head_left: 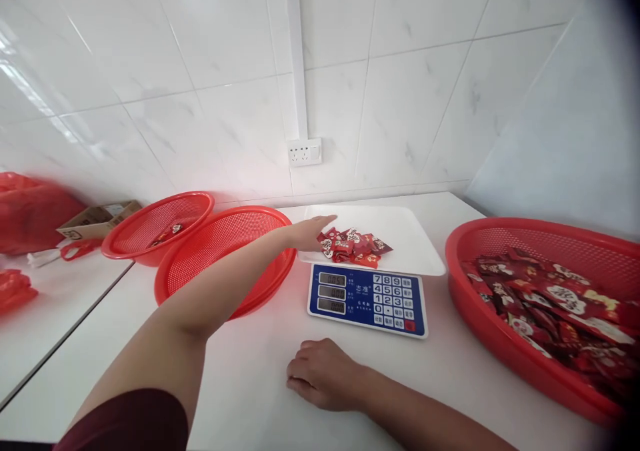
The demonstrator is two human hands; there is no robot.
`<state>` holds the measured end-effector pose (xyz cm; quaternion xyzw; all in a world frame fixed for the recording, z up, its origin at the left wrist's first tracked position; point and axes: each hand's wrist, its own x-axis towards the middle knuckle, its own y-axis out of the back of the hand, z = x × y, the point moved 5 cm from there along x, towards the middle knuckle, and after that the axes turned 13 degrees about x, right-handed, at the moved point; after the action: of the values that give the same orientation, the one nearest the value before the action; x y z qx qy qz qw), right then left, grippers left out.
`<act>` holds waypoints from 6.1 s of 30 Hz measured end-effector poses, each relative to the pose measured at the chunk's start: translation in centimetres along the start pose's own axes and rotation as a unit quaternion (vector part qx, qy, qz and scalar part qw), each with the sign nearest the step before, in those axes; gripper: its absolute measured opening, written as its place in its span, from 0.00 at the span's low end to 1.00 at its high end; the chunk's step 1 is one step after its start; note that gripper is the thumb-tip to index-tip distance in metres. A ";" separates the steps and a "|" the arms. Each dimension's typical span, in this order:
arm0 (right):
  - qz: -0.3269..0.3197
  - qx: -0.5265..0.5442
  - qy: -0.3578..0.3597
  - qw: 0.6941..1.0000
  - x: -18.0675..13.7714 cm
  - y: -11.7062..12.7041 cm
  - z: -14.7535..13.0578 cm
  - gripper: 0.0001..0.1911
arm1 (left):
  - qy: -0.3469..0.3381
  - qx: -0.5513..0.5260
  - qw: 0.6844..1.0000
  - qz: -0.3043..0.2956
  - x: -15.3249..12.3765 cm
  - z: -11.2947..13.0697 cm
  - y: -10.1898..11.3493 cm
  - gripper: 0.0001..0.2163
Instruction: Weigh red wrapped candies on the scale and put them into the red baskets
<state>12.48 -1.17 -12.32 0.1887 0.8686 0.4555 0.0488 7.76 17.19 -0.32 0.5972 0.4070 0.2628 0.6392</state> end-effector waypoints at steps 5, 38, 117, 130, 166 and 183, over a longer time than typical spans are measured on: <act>0.057 0.092 -0.009 0.994 -0.9 1.2 0.9 0.11 | -0.032 -0.004 0.999 -0.032 3.2 0.1 -0.8 0.39; 0.128 0.119 -0.026 0.984 -1.3 3.6 1.7 0.13 | 0.202 -0.097 0.972 0.075 -5.0 -6.6 3.1 0.08; 0.121 0.132 -0.075 0.981 -1.3 3.7 2.4 0.13 | -0.094 0.053 0.986 0.127 5.8 7.9 -1.5 0.27; 0.116 0.128 -0.083 0.981 -1.3 4.0 2.4 0.14 | -0.108 0.104 0.978 0.148 6.1 7.6 -0.4 0.16; 0.136 0.142 -0.097 0.976 -1.3 4.5 2.4 0.13 | -0.162 0.101 0.980 0.060 3.8 8.1 0.0 0.20; 0.120 0.155 -0.091 0.976 -1.2 3.4 2.4 0.14 | 0.138 -0.098 0.986 0.005 -17.7 -1.1 -3.2 0.30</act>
<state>15.16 1.94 -11.06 0.3372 0.8917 0.2988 0.0425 -3.05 2.73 0.26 0.4920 0.4606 0.3844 0.6309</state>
